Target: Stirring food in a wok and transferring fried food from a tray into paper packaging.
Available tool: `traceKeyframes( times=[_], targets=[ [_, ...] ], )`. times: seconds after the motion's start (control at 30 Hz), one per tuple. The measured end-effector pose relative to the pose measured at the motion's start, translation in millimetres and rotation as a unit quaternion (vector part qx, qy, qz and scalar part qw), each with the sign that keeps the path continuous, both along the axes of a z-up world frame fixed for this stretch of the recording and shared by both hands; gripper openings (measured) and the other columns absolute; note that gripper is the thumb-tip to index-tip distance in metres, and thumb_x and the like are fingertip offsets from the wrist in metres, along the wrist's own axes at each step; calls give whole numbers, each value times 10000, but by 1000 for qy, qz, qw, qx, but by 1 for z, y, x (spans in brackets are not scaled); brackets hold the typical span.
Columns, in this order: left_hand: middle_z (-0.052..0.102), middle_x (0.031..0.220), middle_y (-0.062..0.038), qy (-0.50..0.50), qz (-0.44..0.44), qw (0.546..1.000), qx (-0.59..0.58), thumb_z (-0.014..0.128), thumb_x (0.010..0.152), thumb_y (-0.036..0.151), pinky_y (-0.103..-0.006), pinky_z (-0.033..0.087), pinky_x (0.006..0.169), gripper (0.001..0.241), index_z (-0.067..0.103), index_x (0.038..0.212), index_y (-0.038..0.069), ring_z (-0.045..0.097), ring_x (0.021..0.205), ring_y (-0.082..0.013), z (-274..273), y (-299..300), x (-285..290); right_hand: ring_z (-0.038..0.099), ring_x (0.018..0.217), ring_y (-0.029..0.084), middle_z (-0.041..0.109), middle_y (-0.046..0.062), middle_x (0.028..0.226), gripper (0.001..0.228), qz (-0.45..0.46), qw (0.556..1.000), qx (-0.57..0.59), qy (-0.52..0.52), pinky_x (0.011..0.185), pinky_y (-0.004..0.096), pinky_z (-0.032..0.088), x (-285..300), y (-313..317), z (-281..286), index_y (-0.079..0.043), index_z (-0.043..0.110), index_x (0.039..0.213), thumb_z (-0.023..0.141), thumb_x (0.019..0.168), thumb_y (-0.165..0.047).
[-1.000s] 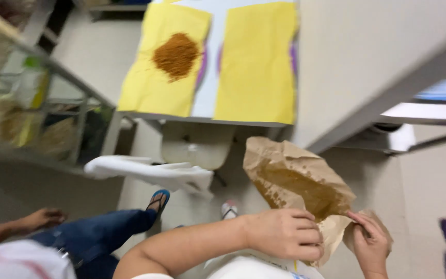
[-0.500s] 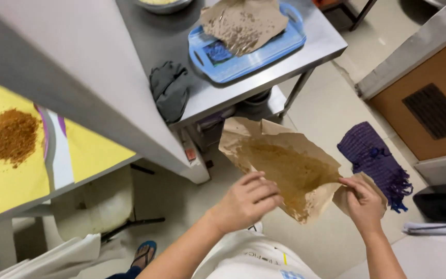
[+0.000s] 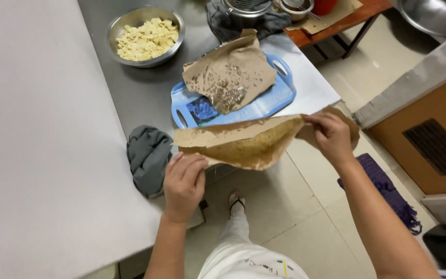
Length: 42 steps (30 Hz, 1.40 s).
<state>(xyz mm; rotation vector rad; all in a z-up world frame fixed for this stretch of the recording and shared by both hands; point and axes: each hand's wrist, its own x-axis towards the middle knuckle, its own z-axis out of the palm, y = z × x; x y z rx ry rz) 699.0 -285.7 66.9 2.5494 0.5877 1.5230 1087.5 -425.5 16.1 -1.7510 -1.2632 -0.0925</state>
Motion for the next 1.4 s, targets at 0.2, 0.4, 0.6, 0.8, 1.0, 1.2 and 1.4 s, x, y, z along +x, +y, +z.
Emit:
traceKeyframes(
  times=[0.2,0.4,0.6,0.8,1.0,1.2,1.4],
  targets=[
    [777,1067,-32,12,61,997,-35,750,915,-37,-469,540,1070,206,791,1048,116,758,1023,-247,-1,90,31,745,1029,321,775,50,1007,373,51,999,-8,16,1003,433,573,59,142,-10,-154,846,1036,676,862,129],
    [757,1083,-18,11,127,989,-72,725,938,-35,-451,543,1058,207,758,1058,130,747,1048,-244,-39,161,65,722,1106,318,764,10,1168,319,86,996,-14,-3,1026,439,556,109,270,-42,-210,823,953,661,857,48],
    [761,1048,-15,6,189,973,-130,710,919,-44,-435,557,1002,205,750,1011,135,747,995,-256,-93,171,88,667,1162,486,700,117,1393,222,146,986,-39,-64,1020,587,533,139,319,-83,-133,787,901,693,836,56],
    [752,1060,-2,63,296,943,-137,730,904,0,-425,536,1023,208,745,1020,172,737,1011,-234,-126,127,105,640,1186,314,711,10,1277,314,204,960,-123,-149,1052,493,481,167,269,-131,-288,789,1054,802,785,-126],
    [751,1066,11,105,375,902,-185,729,874,-11,-440,522,1048,234,741,1016,175,734,1018,-230,-166,84,126,599,1236,195,699,-116,1256,552,267,924,-176,-208,1119,470,407,181,241,-160,-359,736,1213,812,680,-240],
    [751,1101,-16,101,410,881,-213,702,866,-45,-459,531,1041,260,733,1032,152,739,1060,-256,-185,70,136,651,1029,142,674,-125,1044,267,287,909,-82,-291,996,391,469,183,271,-173,-366,714,1091,718,848,-254],
    [750,1133,-52,109,363,902,-206,613,902,-68,-452,522,1044,264,718,1061,116,723,1068,-280,-180,75,124,649,887,145,692,-95,920,31,301,910,-33,-284,892,368,460,179,271,-164,-300,730,964,718,986,-282]
  ],
)
